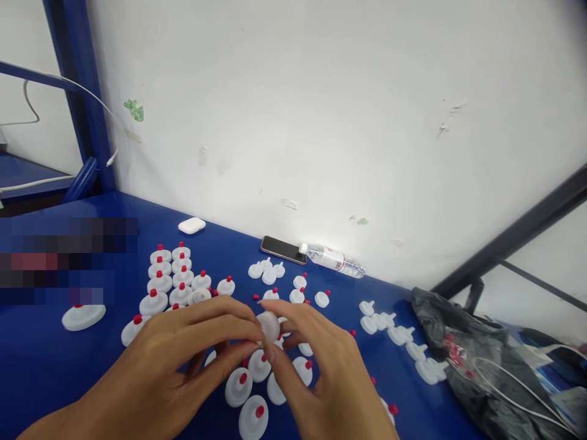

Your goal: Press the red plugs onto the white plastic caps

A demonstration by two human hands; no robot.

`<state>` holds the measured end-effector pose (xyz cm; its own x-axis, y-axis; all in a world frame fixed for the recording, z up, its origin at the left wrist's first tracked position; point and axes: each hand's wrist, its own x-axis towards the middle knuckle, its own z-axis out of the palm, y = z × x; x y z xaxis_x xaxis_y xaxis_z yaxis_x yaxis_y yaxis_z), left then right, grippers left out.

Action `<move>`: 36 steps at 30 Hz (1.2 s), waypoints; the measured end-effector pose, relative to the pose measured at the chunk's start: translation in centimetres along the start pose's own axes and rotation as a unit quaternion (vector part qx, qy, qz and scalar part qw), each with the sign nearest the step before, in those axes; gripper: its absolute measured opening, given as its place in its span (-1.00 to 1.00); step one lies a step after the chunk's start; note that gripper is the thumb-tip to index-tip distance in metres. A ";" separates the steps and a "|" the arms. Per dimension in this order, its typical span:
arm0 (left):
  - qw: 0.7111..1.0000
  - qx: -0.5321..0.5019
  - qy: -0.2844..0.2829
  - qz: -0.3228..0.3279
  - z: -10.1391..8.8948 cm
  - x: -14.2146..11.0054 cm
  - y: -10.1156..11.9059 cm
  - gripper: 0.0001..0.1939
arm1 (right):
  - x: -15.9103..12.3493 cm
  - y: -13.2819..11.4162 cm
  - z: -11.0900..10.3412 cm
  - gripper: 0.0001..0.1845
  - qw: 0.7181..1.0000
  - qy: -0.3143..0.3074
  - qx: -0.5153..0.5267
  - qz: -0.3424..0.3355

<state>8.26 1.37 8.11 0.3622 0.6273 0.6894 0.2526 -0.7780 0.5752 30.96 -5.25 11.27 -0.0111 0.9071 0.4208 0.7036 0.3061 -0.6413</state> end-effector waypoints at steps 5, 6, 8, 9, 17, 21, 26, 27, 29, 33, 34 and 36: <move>0.998 0.006 0.022 0.056 0.2 0.1 0.5 -0.82 | -1.1 -2.0 1.1 -0.40 0.995 0.055 0.069 0.046; 0.998 0.001 0.025 0.056 0.3 0.0 0.6 -0.81 | -1.2 -2.3 1.2 -0.38 0.995 0.052 0.074 0.046; 0.998 -0.009 0.041 0.041 0.5 -0.2 0.9 -0.76 | -1.2 -2.6 1.2 -0.31 0.996 0.042 0.073 0.039; 0.998 -0.005 0.056 0.028 0.6 -0.3 1.0 -0.73 | -1.2 -2.6 1.2 -0.28 0.996 0.039 0.070 0.033; 0.986 0.154 0.048 -0.029 0.6 -1.3 0.9 -0.55 | -0.8 -1.5 1.9 -0.24 0.994 0.041 0.100 0.027; 0.985 0.168 0.043 0.009 0.7 -1.8 0.1 -0.53 | -0.7 -1.9 1.4 -0.32 0.994 0.026 0.098 0.043; 0.989 0.144 0.042 0.010 0.9 -2.3 -0.6 -0.53 | -0.3 -2.4 0.9 -0.47 0.993 0.014 0.102 0.064; 0.989 0.142 0.040 0.008 0.9 -2.5 -0.7 -0.53 | -0.3 -2.4 0.9 -0.50 0.993 0.013 0.099 0.063; 0.990 0.139 0.038 0.003 0.9 -2.8 -0.7 -0.53 | -0.2 -2.2 0.9 -0.53 0.994 0.016 0.091 0.051; 0.988 0.146 0.046 0.011 0.8 -2.8 -0.4 -0.56 | -0.1 -1.7 1.2 -0.50 0.997 0.038 0.071 0.005; 0.988 0.147 0.046 0.020 0.8 -2.6 -0.3 -0.56 | 0.0 -1.6 1.3 -0.50 0.997 0.044 0.069 -0.007; 0.986 0.151 0.054 0.044 0.6 -2.0 0.1 -0.59 | 0.3 -1.2 1.7 -0.50 0.994 0.055 0.082 -0.037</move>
<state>8.10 0.06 6.50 0.3005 0.5438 0.7836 0.4867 -0.7939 0.3644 28.89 -4.83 11.14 0.0254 0.8461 0.5325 0.5790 0.4217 -0.6978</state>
